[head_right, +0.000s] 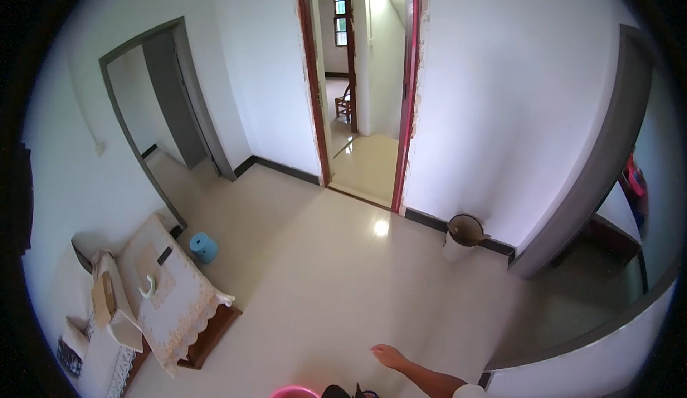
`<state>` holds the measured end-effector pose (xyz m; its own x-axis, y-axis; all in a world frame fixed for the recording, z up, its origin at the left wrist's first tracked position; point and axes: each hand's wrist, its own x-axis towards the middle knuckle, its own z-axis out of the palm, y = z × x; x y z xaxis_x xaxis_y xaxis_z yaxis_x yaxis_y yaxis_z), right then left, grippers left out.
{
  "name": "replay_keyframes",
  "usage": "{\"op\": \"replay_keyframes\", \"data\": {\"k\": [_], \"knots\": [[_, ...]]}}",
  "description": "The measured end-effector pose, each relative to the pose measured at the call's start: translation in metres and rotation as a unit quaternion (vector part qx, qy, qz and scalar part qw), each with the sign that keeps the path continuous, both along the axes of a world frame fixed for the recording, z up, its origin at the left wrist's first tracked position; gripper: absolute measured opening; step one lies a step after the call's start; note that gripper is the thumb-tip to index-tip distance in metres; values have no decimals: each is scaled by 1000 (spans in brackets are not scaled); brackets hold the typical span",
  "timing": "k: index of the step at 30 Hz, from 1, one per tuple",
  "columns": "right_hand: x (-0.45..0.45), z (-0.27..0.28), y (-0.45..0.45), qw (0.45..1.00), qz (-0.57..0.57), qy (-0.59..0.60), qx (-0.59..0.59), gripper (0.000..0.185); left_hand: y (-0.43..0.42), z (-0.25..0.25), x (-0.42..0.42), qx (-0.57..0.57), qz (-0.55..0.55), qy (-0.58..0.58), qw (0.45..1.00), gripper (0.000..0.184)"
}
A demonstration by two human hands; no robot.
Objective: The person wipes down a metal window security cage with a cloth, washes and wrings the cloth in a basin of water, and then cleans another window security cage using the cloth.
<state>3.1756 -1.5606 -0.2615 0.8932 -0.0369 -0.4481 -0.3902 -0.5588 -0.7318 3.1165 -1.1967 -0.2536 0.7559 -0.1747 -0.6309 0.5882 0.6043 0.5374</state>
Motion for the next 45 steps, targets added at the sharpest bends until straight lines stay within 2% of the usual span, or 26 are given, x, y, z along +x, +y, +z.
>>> {"op": "replay_keyframes", "data": {"k": [1, 3, 4, 5, 7, 9, 10, 11, 14, 16, 17, 18, 19, 20, 23, 24, 27, 30, 32, 34, 35, 37, 41, 42, 44, 45], "knots": [[-3, -1, -10, 986, 1, -29, -165, 35, 2, 3, 12, 5, -3, 0, 1000, 16], [-9, -12, -33, 977, -8, -58, -204, 31, 1, 6, 37, 9, -8, 2, 1000, 16], [-2, -10, -36, 974, -206, 89, 34, 29, -1, 6, 52, 9, -9, 2, 1000, 16], [8, -10, -39, 857, -378, 222, 270, 27, -2, 6, 69, 8, -11, 2, 1000, 16], [7, -42, -46, 791, -420, 230, 380, 23, 1, 3, 102, 8, -14, 2, 1000, 16], [8, -93, -57, 848, -374, 230, 295, 17, 6, 5, 133, 8, -13, 4, 1000, 17], [-13, -229, -100, 825, -338, 270, 364, 11, 11, 11, 154, 9, -11, 1, 1000, 17], [7, -223, -102, 827, -337, 265, 364, 11, 14, 15, 175, 10, -9, -2, 1000, 17], [38, -158, -91, 885, -281, 330, 170, 20, 23, 22, 238, 16, -9, -5, 1000, 18], [77, -129, -95, 915, -266, 205, 223, 26, 31, 25, 267, 27, -18, 7, 999, 18], [108, -52, -76, 907, -304, 179, 228, 27, 39, -3, 309, 23, -44, 54, 997, 19], [125, -43, -77, 872, -374, 158, 273, 28, 35, -25, 354, 23, -69, 103, 992, 21], [137, -33, -75, 864, -426, 93, 251, 27, 34, -46, 379, 85, -37, 65, 994, 28], [150, -29, -75, 867, -452, 85, 193, 23, 25, -44, 408, 146, -5, 25, 989, 41], [176, -32, -86, 837, -483, 150, 206, 21, -4, -22, 489, 232, -11, 21, 972, 31], [182, -38, -93, 830, -481, 170, 224, 21, -13, -25, 508, 244, -9, -7, 970, 23], [213, -56, -119, 829, -437, 266, 227, 21, -45, -31, 551, 244, 33, -52, 968, 26], [259, -73, -155, 817, -434, 331, 188, 20, -71, -32, 565, 212, 72, 18, 975, 34], [292, -88, -187, 854, -374, 325, 160, 25, -79, -42, 562, 241, 76, 79, 964, 33], [342, -83, -222, 957, -205, 196, 58, 34, -92, -46, 557, 246, 60, 114, 961, 34], [374, -60, -231, 938, -286, 162, 110, 33, -93, -59, 552, 248, 58, 124, 959, 34], [442, -39, -260, 945, -261, 172, 90, 29, -102, -88, 547, 297, 54, 190, 934, 35], [582, 20, -276, 950, -258, 75, 157, 32, -147, -69, 579, 334, 41, 248, 909, 36], [624, 46, -269, 948, -221, 85, 211, 35, -149, -81, 587, 315, 27, 225, 922, 35], [698, 145, -235, 910, -91, -29, 402, 35, -161, -88, 623, 299, 5, 201, 933, 35], [737, 169, -217, 887, -6, -77, 456, 33, -169, -85, 646, 322, -1, 210, 923, 34]]}}
